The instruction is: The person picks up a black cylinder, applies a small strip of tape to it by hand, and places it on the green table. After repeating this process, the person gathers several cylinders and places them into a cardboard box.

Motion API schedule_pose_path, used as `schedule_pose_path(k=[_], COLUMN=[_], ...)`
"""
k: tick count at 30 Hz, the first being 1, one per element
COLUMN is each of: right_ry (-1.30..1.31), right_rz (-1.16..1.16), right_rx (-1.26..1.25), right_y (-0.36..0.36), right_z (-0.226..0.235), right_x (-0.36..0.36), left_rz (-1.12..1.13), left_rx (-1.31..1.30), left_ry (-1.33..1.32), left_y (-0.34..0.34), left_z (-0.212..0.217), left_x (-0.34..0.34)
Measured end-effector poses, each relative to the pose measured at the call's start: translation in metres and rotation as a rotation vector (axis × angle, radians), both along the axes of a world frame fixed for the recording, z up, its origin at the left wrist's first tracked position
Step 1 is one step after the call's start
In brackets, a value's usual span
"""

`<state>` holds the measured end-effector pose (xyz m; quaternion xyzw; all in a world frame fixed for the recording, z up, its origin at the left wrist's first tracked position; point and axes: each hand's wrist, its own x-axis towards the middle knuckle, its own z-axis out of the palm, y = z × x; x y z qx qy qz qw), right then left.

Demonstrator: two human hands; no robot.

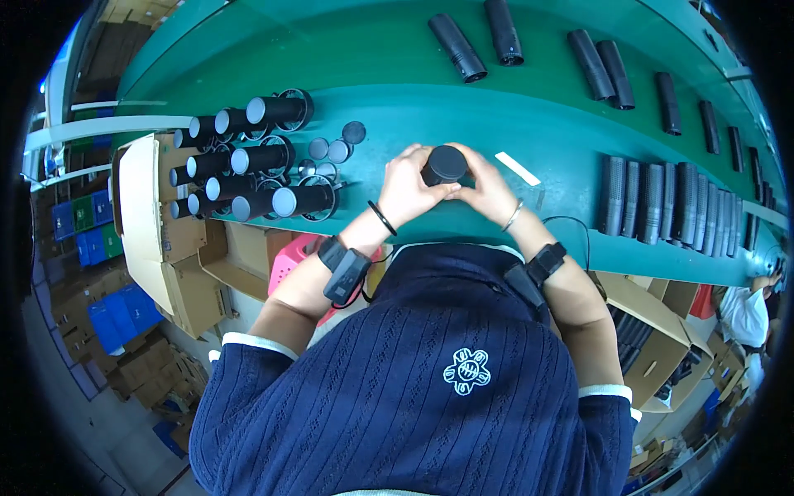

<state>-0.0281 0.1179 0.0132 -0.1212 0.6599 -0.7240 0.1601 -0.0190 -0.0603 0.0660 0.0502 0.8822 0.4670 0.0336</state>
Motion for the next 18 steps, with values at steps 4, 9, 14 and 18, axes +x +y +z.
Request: schedule_pose_path(k=[4,9,14,18], right_ry=[0.077,0.355,0.168,-0.121], right_rz=[-0.07,-0.228,-0.2,-0.158], right_rx=[0.984,1.249,1.11,0.485], right_y=[0.069,0.07,0.074,0.059], right_z=[-0.034,-0.064,-0.073,-0.036], right_x=[-0.035,-0.018,-0.017,-0.012], left_rz=[-0.084,-0.202,-0.205,-0.211], left_rx=[-0.426,-0.616,-0.624,-0.654], left_ry=[-0.02,-0.13,-0.101,-0.123], left_y=[-0.016,0.004,0.024,0.033], left_z=[-0.004,-0.006,-0.023,-0.032], left_x=[-0.014,-0.025,-0.027,-0.033])
